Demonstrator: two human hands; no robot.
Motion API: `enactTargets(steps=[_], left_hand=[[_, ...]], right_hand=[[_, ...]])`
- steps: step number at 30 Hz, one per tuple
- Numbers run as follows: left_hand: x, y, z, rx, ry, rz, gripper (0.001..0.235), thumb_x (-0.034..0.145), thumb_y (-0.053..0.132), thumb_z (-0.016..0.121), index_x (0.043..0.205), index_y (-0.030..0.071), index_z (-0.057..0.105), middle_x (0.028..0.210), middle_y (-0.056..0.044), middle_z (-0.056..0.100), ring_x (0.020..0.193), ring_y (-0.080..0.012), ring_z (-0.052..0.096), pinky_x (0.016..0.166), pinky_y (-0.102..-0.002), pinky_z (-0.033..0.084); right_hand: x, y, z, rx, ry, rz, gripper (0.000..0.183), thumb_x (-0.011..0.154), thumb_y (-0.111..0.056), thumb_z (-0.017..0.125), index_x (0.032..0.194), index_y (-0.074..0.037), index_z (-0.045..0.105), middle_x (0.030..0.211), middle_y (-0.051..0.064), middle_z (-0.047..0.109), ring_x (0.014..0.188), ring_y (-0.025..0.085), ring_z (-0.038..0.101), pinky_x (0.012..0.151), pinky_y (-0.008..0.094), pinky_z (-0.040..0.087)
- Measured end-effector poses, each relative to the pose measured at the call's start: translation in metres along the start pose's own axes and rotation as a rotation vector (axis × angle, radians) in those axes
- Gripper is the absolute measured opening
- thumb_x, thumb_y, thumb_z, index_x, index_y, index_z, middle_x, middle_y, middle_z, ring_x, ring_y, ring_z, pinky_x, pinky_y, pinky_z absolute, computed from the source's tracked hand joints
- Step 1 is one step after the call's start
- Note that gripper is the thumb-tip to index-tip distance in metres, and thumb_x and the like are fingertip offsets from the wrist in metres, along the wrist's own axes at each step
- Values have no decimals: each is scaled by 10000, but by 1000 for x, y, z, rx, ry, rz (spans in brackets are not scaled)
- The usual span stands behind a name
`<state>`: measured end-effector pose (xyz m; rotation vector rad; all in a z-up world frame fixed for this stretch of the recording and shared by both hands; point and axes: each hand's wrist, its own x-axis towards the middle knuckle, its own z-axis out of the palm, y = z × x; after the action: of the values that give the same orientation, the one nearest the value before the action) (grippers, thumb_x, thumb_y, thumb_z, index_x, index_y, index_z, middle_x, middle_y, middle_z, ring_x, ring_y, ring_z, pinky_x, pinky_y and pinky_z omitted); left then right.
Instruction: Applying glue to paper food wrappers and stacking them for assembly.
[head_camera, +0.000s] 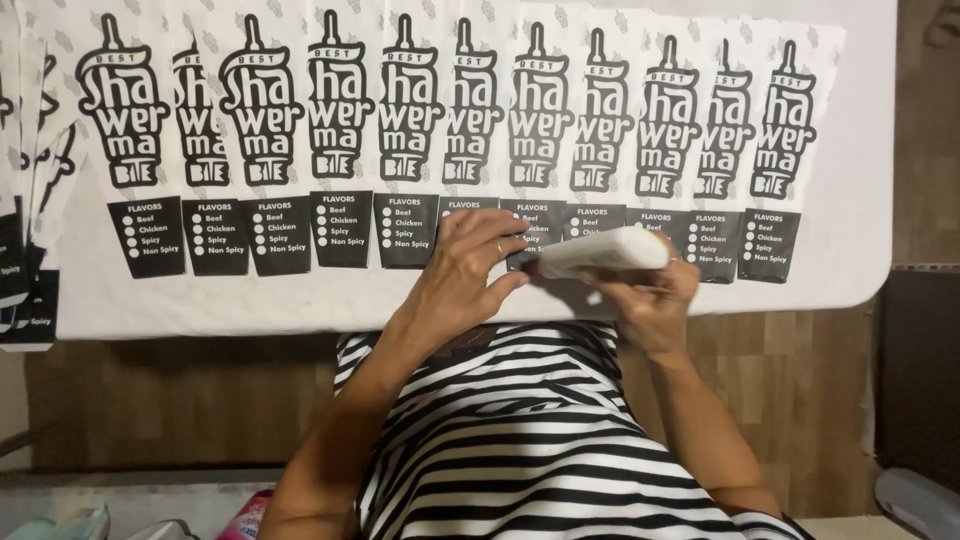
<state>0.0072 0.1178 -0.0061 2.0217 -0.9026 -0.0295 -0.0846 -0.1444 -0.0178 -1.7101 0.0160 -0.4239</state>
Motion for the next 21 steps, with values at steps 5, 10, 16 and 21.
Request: enactTargets(steps=[5, 10, 16, 21], left_hand=[[4, 8, 0, 17, 75, -17, 208, 815, 89, 824, 1000, 31, 747, 1138, -74, 725, 1162, -272, 638, 1071, -459, 368], [6, 12, 3, 41, 114, -27, 191, 793, 73, 830, 961, 40, 745, 1102, -60, 729, 1137, -260, 645, 1060, -454, 382], [2, 7, 11, 70, 137, -31, 121, 875, -6, 666, 944, 46, 750, 1107, -53, 735, 1140, -243, 648, 1060, -430, 384], [1, 7, 11, 87, 160, -19, 223, 908, -35, 559, 942, 59, 758, 1106, -45, 734, 1146, -227, 650, 1056, -416, 385]], right_hand=[[-14, 22, -38, -155, 46, -13, 454, 695, 172, 871, 1099, 125, 669, 972, 257, 719, 977, 309, 703, 863, 452, 601], [-13, 7, -12, -121, 84, 7, 466, 689, 149, 885, 1105, 112, 677, 991, 258, 720, 998, 327, 707, 892, 457, 599], [-2, -5, 27, 9, 52, -4, 445, 661, 188, 864, 1053, 121, 664, 914, 253, 722, 944, 318, 720, 819, 452, 614], [-17, 19, -14, -145, 38, -25, 424, 696, 123, 890, 1071, 103, 694, 934, 258, 725, 923, 314, 722, 802, 450, 596]])
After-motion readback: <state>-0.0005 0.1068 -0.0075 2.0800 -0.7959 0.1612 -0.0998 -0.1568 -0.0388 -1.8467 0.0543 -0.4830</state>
